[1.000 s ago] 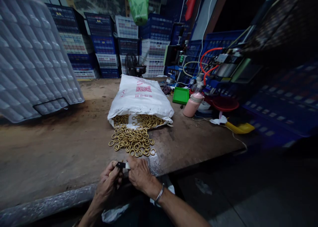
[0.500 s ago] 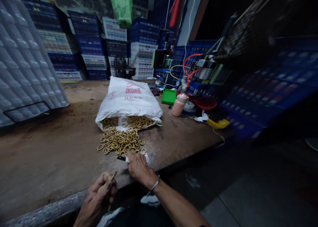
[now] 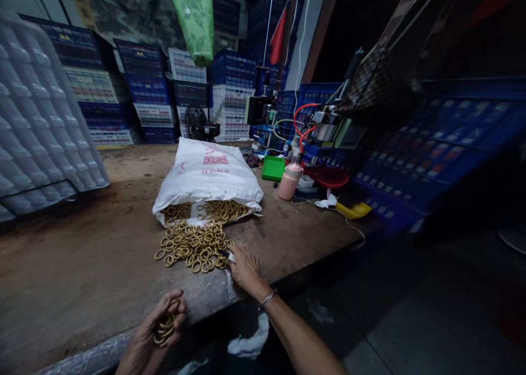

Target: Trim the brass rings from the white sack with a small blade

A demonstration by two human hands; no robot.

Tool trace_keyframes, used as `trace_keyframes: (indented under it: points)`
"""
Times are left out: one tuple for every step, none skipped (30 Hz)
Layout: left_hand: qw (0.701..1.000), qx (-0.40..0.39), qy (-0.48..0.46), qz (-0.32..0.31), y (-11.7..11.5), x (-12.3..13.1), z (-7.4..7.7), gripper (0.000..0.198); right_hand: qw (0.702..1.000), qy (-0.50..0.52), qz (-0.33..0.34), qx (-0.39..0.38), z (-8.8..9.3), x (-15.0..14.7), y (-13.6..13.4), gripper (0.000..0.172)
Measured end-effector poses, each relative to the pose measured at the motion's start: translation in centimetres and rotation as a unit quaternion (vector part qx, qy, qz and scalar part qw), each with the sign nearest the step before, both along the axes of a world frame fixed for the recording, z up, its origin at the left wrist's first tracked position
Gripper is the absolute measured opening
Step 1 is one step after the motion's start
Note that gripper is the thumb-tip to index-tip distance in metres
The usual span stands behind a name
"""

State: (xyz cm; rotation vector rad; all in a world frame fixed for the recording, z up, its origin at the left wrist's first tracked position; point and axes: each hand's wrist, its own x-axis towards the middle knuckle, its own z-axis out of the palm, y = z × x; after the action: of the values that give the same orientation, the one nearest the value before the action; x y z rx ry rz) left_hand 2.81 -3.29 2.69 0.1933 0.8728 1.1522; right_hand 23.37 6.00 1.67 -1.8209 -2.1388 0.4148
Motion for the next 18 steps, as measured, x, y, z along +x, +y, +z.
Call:
trace_keyframes:
  points:
    - [1.000, -0.013, -0.012, 0.000, 0.0, -0.1, -0.2, 0.031, 1.000, 0.000, -0.001, -0.001, 0.0, 0.0, 0.0, 0.024]
    - [0.999, -0.024, -0.025, -0.001, 0.1, -0.2, -0.5, 0.029, 1.000, 0.001, -0.005, -0.002, -0.1, 0.1, 0.0, 0.023]
    - [0.999, -0.033, -0.038, 0.000, 0.1, -0.2, -0.7, 0.026, 1.000, 0.003, -0.009, -0.002, -0.2, 0.2, 0.0, 0.022]
    - [0.998, -0.038, -0.047, 0.001, 0.2, -0.3, -1.0, 0.022, 1.000, 0.008, -0.013, -0.002, -0.3, 0.3, -0.1, 0.022]
    - [0.998, -0.038, -0.051, 0.003, 0.2, -0.2, -1.2, 0.020, 1.000, 0.020, -0.017, -0.003, -0.4, 0.3, -0.2, 0.020]
    - [0.998, -0.036, -0.049, 0.005, 0.3, -0.2, -1.4, 0.018, 0.999, 0.041, -0.018, -0.005, -0.5, 0.3, -0.4, 0.018]
    - [0.999, -0.033, -0.042, 0.008, 0.3, 0.0, -1.5, 0.016, 0.997, 0.071, -0.016, -0.006, -0.5, 0.2, -0.6, 0.014]
    - [0.999, -0.027, -0.031, 0.008, 0.3, 0.2, -1.6, 0.016, 0.994, 0.109, -0.009, -0.006, -0.5, -0.1, -1.0, 0.010]
    - [1.000, -0.015, -0.020, 0.008, 0.4, 0.5, -1.5, 0.016, 0.989, 0.150, 0.002, -0.006, -0.4, -0.5, -1.4, 0.006]
    - [1.000, 0.000, -0.006, 0.008, 0.4, 0.9, -1.4, 0.017, 0.982, 0.189, 0.015, -0.006, -0.2, -1.0, -1.8, 0.005]
    - [1.000, 0.018, 0.010, 0.008, 0.4, 1.2, -1.3, 0.020, 0.975, 0.221, 0.030, -0.007, 0.1, -1.5, -2.3, 0.006]
    - [0.999, 0.035, 0.030, 0.009, 0.4, 1.6, -1.1, 0.023, 0.968, 0.248, 0.047, -0.008, 0.4, -2.1, -2.8, 0.007]
    - [0.997, 0.048, 0.053, 0.013, 0.4, 2.0, -0.9, 0.028, 0.962, 0.267, 0.061, -0.012, 0.7, -2.8, -3.3, 0.007]
    - [0.995, 0.056, 0.076, 0.019, 0.4, 2.3, -0.8, 0.033, 0.956, 0.283, 0.075, -0.018, 1.1, -3.4, -3.7, 0.007]
    - [0.993, 0.060, 0.098, 0.025, 0.4, 2.6, -0.7, 0.038, 0.951, 0.295, 0.087, -0.024, 1.4, -3.9, -4.1, 0.007]
    - [0.991, 0.062, 0.118, 0.028, 0.4, 2.8, -0.7, 0.039, 0.947, 0.305, 0.097, -0.029, 1.6, -4.4, -4.3, 0.007]
    - [0.988, 0.063, 0.137, 0.027, 0.4, 3.0, -0.7, 0.038, 0.944, 0.312, 0.105, -0.034, 1.8, -4.8, -4.5, 0.008]
    - [0.986, 0.063, 0.154, 0.025, 0.4, 3.0, -0.8, 0.037, 0.941, 0.317, 0.111, -0.034, 2.0, -5.2, -4.7, 0.009]
